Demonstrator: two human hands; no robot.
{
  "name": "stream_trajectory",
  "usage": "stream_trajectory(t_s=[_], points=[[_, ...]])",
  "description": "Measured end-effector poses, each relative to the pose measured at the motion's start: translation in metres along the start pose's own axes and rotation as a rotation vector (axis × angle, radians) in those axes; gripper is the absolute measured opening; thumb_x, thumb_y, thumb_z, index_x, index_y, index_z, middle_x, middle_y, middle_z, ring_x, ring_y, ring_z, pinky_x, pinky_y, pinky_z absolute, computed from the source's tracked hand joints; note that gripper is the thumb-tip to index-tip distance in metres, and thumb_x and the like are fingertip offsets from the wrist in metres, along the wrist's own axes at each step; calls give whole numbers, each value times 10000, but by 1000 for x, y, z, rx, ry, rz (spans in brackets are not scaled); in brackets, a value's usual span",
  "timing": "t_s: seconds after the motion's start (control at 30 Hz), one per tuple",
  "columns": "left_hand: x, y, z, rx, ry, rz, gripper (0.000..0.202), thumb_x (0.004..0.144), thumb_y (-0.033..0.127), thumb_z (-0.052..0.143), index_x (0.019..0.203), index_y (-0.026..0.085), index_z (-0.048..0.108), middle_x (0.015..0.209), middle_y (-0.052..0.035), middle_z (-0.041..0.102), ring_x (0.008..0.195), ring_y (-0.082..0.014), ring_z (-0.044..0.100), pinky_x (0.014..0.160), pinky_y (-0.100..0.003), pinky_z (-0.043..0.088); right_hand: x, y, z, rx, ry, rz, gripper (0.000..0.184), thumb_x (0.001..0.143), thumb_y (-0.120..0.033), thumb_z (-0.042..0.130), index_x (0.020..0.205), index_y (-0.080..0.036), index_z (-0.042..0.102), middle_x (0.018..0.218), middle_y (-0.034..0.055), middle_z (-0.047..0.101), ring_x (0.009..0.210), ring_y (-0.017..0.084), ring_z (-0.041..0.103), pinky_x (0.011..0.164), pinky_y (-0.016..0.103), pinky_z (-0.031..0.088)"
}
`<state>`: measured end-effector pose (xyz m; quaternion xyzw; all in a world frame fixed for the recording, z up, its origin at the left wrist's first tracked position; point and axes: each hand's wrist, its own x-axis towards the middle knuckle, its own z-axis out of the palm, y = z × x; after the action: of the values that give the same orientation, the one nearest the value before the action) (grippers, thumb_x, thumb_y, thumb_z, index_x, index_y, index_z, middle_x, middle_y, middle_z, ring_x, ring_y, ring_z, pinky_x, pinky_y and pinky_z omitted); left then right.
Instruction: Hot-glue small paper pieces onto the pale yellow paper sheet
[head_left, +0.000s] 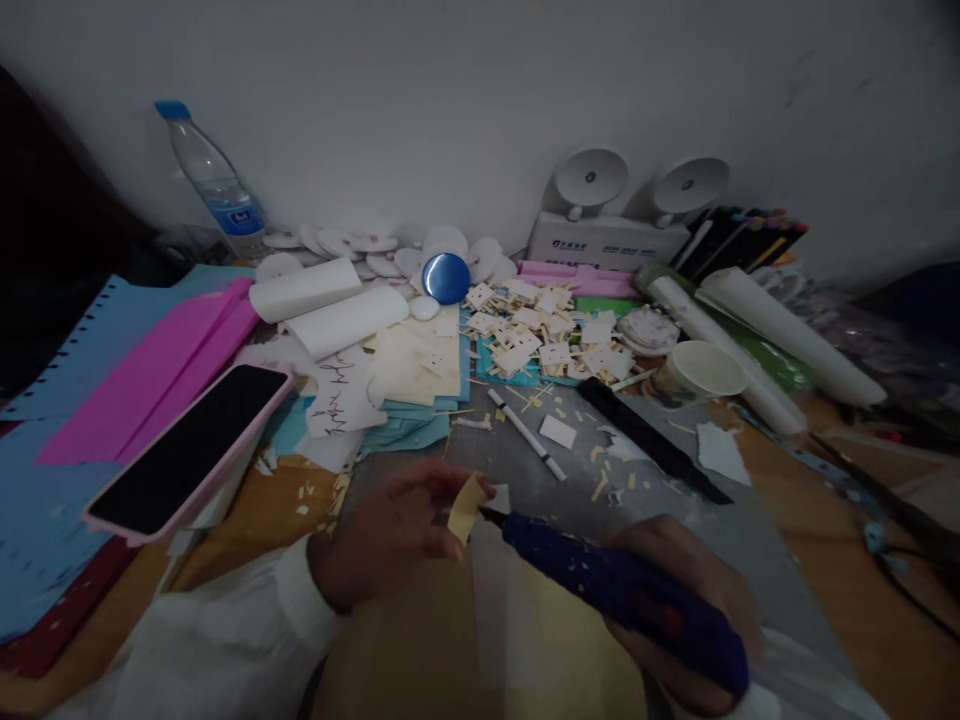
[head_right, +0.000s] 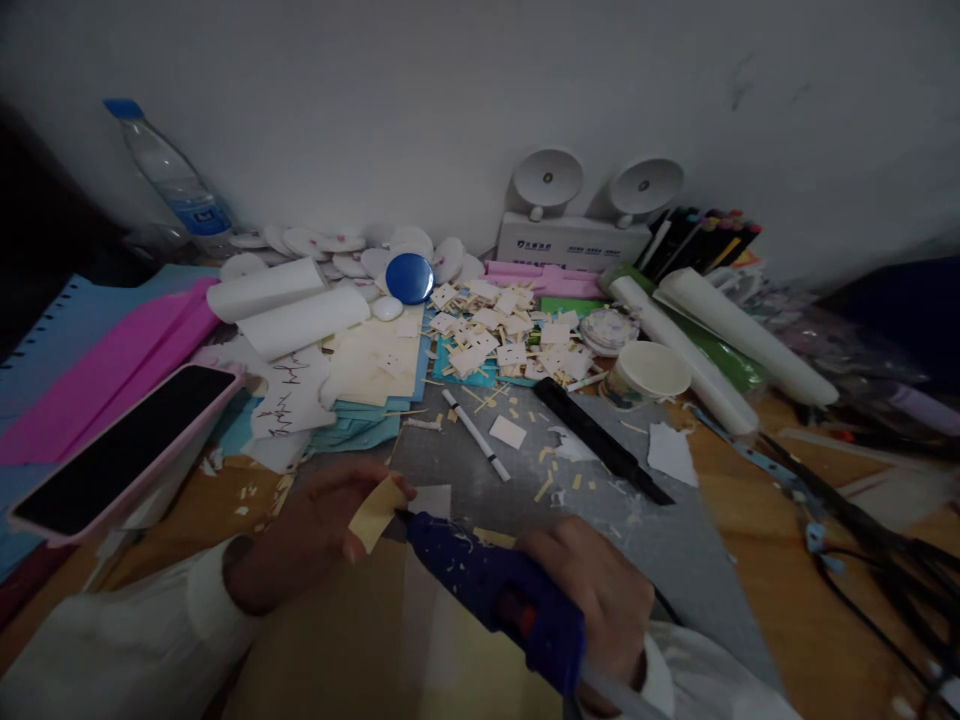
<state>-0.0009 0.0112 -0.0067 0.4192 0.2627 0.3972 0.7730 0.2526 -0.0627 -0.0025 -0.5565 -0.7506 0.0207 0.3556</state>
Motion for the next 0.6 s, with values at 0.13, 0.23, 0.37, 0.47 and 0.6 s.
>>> stream_trajectory(t_s=[0.13, 0.23, 0.37, 0.47, 0.6], points=[[0, -1, -2, 22, -14, 4, 460, 570, 231, 872, 1001, 233, 712, 1063, -48, 713, 1037, -243, 618, 923, -346, 454, 1, 0, -1, 35, 5, -40, 162, 875, -337, 460, 880, -241, 590, 625, -14, 580, 520, 141, 568, 472, 247, 398], [-1, -2, -2, 49, 5, 12, 470, 558, 233, 878, 998, 226, 714, 1042, -57, 717, 1008, -242, 623, 910, -352, 459, 2, 0, -3, 44, -13, -16, 145, 872, -297, 465, 881, -247, 602, 630, -17, 591, 530, 139, 574, 484, 245, 405], [-1, -2, 0, 36, 19, 6, 496, 532, 223, 889, 997, 248, 718, 1014, -34, 725, 987, -228, 625, 885, -336, 470, -1, 1, -4, 62, -45, 29, 193, 872, -383, 480, 873, -244, 614, 650, 6, 608, 551, 163, 590, 501, 274, 425], [-2, -2, 2, 41, 27, -24, 490, 512, 235, 896, 972, 258, 731, 1002, -29, 726, 975, -233, 623, 864, -336, 478, -3, 5, -4, 83, -68, 3, 235, 846, -455, 521, 909, -253, 624, 672, 11, 622, 561, 174, 604, 489, 279, 436], [-4, -4, 1, 86, 54, -23, 507, 481, 262, 906, 959, 283, 739, 996, -24, 718, 971, -241, 610, 885, -368, 472, -4, 9, -4, 79, -66, 19, 252, 829, -479, 540, 881, -250, 630, 666, 12, 617, 548, 178, 605, 470, 279, 444]])
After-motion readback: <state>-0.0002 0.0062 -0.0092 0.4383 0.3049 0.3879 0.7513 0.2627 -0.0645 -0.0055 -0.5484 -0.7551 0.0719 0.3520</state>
